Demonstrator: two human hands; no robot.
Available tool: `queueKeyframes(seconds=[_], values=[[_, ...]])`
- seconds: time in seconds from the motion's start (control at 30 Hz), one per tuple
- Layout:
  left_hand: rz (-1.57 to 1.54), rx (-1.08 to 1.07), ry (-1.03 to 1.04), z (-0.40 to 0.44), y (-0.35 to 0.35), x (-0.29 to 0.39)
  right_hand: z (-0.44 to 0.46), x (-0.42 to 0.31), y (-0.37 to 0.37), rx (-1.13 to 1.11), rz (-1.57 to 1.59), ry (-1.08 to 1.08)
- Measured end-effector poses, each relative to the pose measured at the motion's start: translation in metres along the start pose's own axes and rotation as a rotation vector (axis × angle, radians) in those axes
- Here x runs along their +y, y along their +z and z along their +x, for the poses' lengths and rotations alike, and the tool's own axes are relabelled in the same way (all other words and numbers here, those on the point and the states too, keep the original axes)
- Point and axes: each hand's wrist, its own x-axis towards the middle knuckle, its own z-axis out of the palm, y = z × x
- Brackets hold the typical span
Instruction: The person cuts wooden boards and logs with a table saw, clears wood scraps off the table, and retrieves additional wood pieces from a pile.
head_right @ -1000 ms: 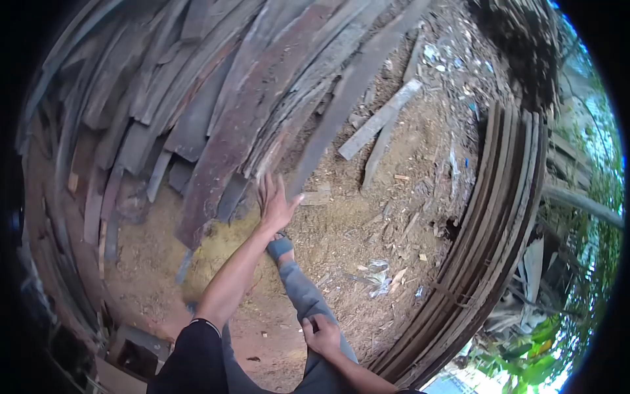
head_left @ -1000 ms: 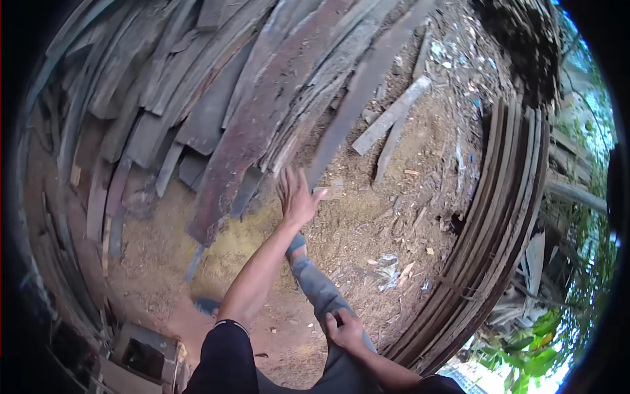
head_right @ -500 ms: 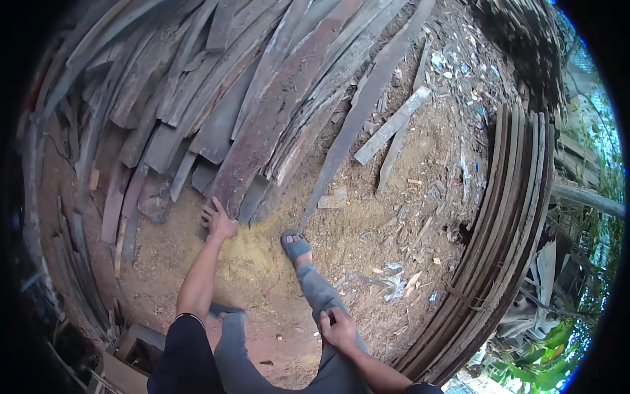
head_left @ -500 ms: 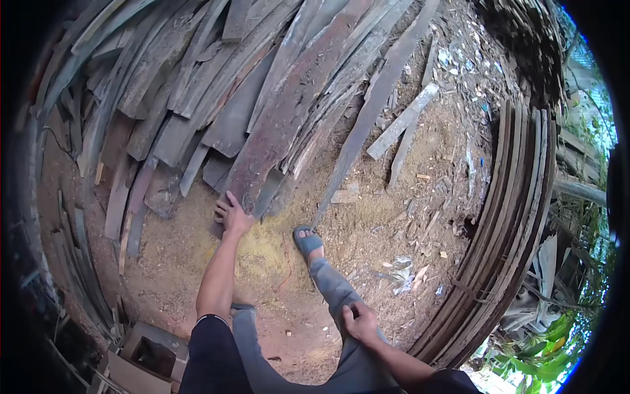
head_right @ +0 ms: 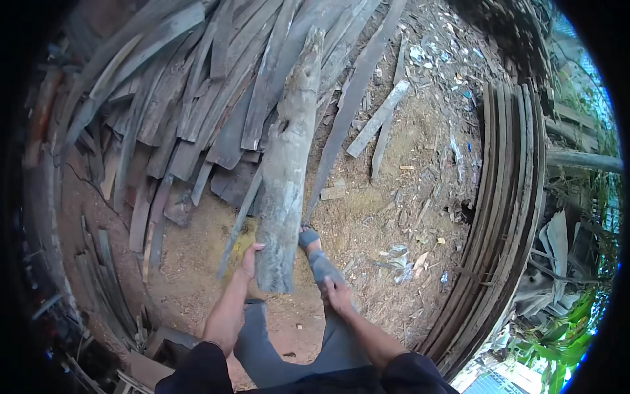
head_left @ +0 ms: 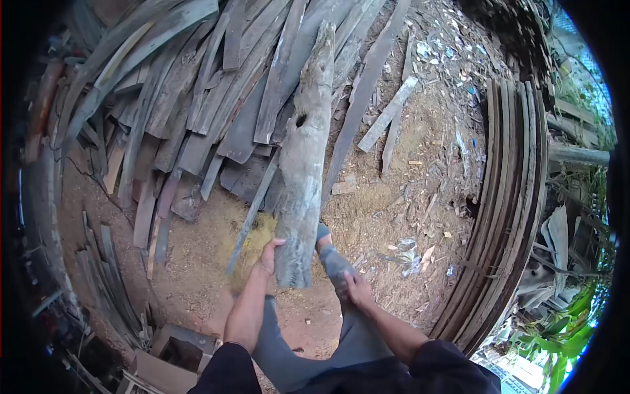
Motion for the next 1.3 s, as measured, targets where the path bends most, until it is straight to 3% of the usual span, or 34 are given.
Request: queueKeyframes(seconds=[0.03, 0.07, 0.1, 0.2, 0.27, 0.3, 0.33, 0.4, 0.43, 0.5, 0.57, 0.63, 0.73, 0.8, 0.87, 0.93, 1.0, 1.07, 1.13, 1.17, 1.23, 1.3], values=[[-0.035, -0.134, -0.029, -0.011, 0.022, -0.003, 0.007, 0.010, 0.004, -0.181, 0.442, 0.254], [-0.071, -0.267, -0.058, -0.022, 0.034, -0.006, 0.012, 0.001, 0.006, -0.240, 0.524, 0.285], [-0.071, -0.259, -0.053, -0.027, 0.029, -0.016, 0.020, -0.011, 0.011, -0.301, 0.605, 0.316], [0.040, -0.068, 0.006, -0.037, 0.020, -0.037, 0.050, -0.046, 0.034, -0.552, 0.986, 0.198], [0.095, -0.049, 0.026, -0.044, 0.027, -0.040, 0.033, -0.129, 0.038, -0.420, 1.009, -0.035], [0.150, -0.035, 0.043, -0.049, 0.034, -0.037, 0.030, -0.131, 0.041, -0.429, 1.011, -0.038], [0.155, -0.032, 0.048, -0.055, 0.042, -0.036, 0.029, -0.134, 0.043, -0.337, 0.925, -0.057], [0.489, 0.129, -0.017, -0.066, 0.062, -0.030, 0.021, -0.139, 0.038, -0.247, 0.834, -0.082], [0.483, 0.129, -0.007, -0.077, 0.087, -0.026, 0.010, -0.144, 0.024, -0.217, 0.824, -0.006], [0.875, 0.175, -0.217, -0.104, 0.138, -0.020, -0.017, -0.154, -0.011, -0.190, 0.807, 0.071], [0.794, 0.095, -0.245, -0.087, 0.125, -0.028, -0.042, -0.159, -0.062, -0.057, 0.483, 0.095], [0.626, -0.029, -0.032, -0.068, 0.121, -0.026, -0.075, -0.160, -0.114, 0.000, 0.296, 0.071], [0.529, 0.178, 0.094, -0.017, 0.134, -0.009, -0.128, -0.155, -0.184, 0.070, -0.067, 0.018], [0.638, 0.267, 0.161, 0.010, 0.164, 0.012, -0.151, -0.116, -0.216, 0.116, -0.284, 0.159], [0.627, 0.291, 0.214, 0.049, 0.177, 0.026, -0.198, -0.141, -0.242, 0.095, -0.230, 0.100], [0.592, 0.359, 0.240, 0.102, 0.176, 0.032, -0.221, -0.089, -0.269, 0.138, -0.318, 0.061], [0.560, 0.428, 0.259, 0.132, 0.183, 0.026, -0.248, -0.085, -0.295, 0.068, -0.372, 0.174], [0.351, 0.179, 0.189, 0.148, 0.195, 0.018, -0.272, -0.075, -0.316, 0.044, -0.421, 0.158], [0.221, 0.228, 0.188, 0.185, 0.167, -0.012, -0.293, -0.088, -0.325, 0.066, -0.540, 0.151], [0.104, 0.268, 0.183, 0.191, 0.158, -0.030, -0.302, -0.105, -0.328, 0.087, -0.585, 0.184], [0.082, 0.545, 0.139, 0.159, 0.185, -0.054, -0.311, -0.071, -0.351, 0.070, -0.603, 0.176], [-0.080, 0.428, 0.134, 0.112, 0.204, -0.078, -0.329, -0.004, -0.390, 0.047, -0.630, 0.167]])
